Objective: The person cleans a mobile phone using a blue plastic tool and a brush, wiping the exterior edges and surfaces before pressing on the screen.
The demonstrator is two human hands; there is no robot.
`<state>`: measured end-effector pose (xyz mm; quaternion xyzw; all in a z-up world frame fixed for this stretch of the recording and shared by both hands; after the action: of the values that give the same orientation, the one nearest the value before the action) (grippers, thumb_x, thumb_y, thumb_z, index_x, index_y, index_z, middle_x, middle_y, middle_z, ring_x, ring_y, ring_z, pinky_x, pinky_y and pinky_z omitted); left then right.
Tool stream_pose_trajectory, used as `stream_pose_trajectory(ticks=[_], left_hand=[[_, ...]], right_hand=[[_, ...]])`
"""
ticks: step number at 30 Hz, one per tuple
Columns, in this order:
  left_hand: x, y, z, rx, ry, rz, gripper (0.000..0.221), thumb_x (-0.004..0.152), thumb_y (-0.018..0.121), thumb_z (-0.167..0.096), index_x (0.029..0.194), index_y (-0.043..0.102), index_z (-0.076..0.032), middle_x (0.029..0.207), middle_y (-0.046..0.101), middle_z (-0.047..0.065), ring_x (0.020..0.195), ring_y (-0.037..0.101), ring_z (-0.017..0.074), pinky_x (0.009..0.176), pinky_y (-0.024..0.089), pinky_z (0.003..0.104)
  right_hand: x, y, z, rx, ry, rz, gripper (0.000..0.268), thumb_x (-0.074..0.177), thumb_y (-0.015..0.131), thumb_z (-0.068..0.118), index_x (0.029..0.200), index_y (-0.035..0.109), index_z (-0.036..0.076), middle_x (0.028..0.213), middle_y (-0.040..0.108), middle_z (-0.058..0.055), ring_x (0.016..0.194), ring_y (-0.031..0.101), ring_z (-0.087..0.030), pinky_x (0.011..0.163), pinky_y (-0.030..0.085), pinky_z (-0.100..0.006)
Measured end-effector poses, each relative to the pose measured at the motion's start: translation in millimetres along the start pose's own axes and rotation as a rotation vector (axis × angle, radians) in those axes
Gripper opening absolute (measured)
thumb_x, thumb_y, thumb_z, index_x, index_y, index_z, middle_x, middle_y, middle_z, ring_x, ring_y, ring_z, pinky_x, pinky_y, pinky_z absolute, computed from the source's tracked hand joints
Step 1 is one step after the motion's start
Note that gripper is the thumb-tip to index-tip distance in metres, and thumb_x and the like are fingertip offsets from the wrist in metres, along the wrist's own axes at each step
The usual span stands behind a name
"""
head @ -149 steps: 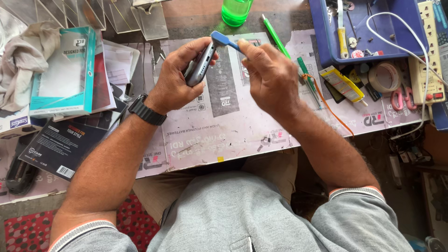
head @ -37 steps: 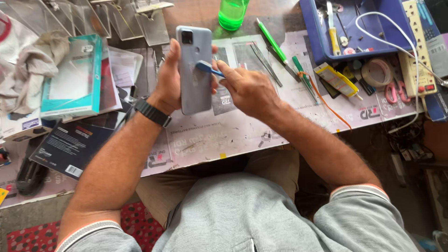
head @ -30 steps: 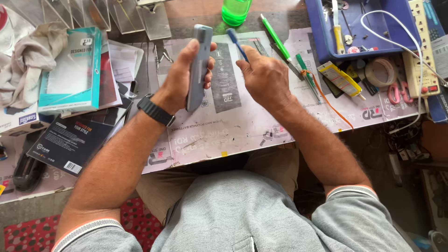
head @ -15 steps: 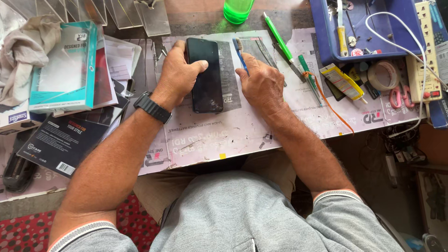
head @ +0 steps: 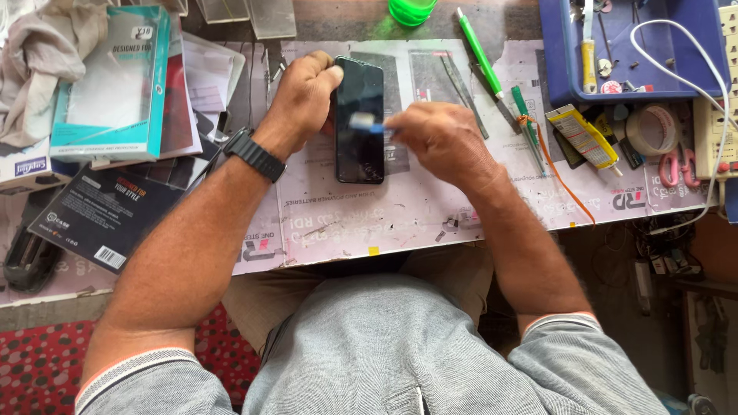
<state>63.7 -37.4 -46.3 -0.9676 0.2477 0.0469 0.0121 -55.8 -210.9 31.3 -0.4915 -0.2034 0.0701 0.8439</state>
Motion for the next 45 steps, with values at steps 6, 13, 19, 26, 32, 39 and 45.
stream_pose_trajectory(ticks=[6,13,19,26,32,39,45], left_hand=[[-8.4,5.8,-16.9,-0.194,-0.134,0.115,0.04,0.106,0.042,-0.036,0.09,0.06,-0.004,0.067,0.065,0.005,0.051,0.064,0.0158,0.04,0.054,0.029],[1.6,1.9,-9.1,0.206,-0.049,0.124,0.025,0.087,0.074,-0.02,0.097,0.06,-0.002,0.07,0.065,0.007,0.053,0.063,0.0122,0.04,0.052,0.028],[2.3,1.6,-0.6,0.148,0.248,0.005,0.018,0.091,0.07,-0.009,0.103,0.063,0.003,0.09,0.069,0.005,0.078,0.066,0.0088,0.066,0.057,0.027],[-1.2,1.3,2.7,0.075,0.152,0.055,0.009,0.098,0.059,-0.007,0.093,0.063,0.0,0.082,0.06,0.001,0.069,0.057,0.0098,0.06,0.052,0.028],[-0.4,2.0,10.4,0.124,0.09,0.02,0.019,0.101,0.062,-0.01,0.084,0.06,-0.002,0.069,0.054,-0.002,0.058,0.05,0.01,0.052,0.044,0.031],[3.9,2.7,26.3,0.006,0.066,0.054,0.022,0.1,0.059,-0.012,0.078,0.062,-0.01,0.066,0.055,-0.006,0.052,0.049,0.0056,0.044,0.041,0.027],[10.4,2.2,40.3,0.03,-0.012,0.073,0.028,0.103,0.059,-0.014,0.075,0.058,-0.008,0.064,0.048,-0.005,0.051,0.042,0.0086,0.043,0.034,0.03]], right_hand=[[21.4,-1.9,7.2,-0.115,-0.102,0.007,0.008,0.101,0.074,0.015,0.108,0.078,0.011,0.101,0.075,-0.007,0.088,0.07,-0.024,0.075,0.055,-0.04],[19.8,-7.7,14.6,0.044,0.043,0.114,0.013,0.098,0.074,0.013,0.109,0.077,0.006,0.093,0.074,-0.012,0.082,0.07,-0.028,0.071,0.054,-0.041],[12.7,7.9,20.5,0.15,0.23,0.033,0.016,0.1,0.072,0.011,0.114,0.074,0.005,0.089,0.073,-0.012,0.072,0.07,-0.025,0.065,0.055,-0.038],[6.7,9.1,34.3,-0.106,-0.103,-0.08,0.015,0.103,0.069,0.006,0.117,0.074,0.005,0.089,0.072,-0.009,0.071,0.069,-0.023,0.058,0.053,-0.037],[8.9,22.7,29.7,-0.258,-0.24,0.108,0.012,0.105,0.067,0.01,0.106,0.078,0.011,0.078,0.071,-0.007,0.055,0.062,-0.016,0.04,0.046,-0.033],[5.6,17.9,45.4,-0.232,-0.322,0.115,0.011,0.101,0.073,0.015,0.111,0.078,0.014,0.083,0.069,-0.004,0.066,0.065,-0.018,0.051,0.05,-0.034],[-0.6,29.5,52.0,-0.159,-0.312,0.23,0.012,0.102,0.072,0.012,0.112,0.078,0.013,0.085,0.067,-0.005,0.069,0.065,-0.02,0.053,0.05,-0.034]])
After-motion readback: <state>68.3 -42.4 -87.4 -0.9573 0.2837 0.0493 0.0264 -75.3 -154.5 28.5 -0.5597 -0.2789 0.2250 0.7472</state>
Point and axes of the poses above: each hand's wrist, its own x-axis towards the middle knuckle, its own y-axis out of the palm, z = x × y, the point moved 5 cm from there along x, towards the middle knuckle
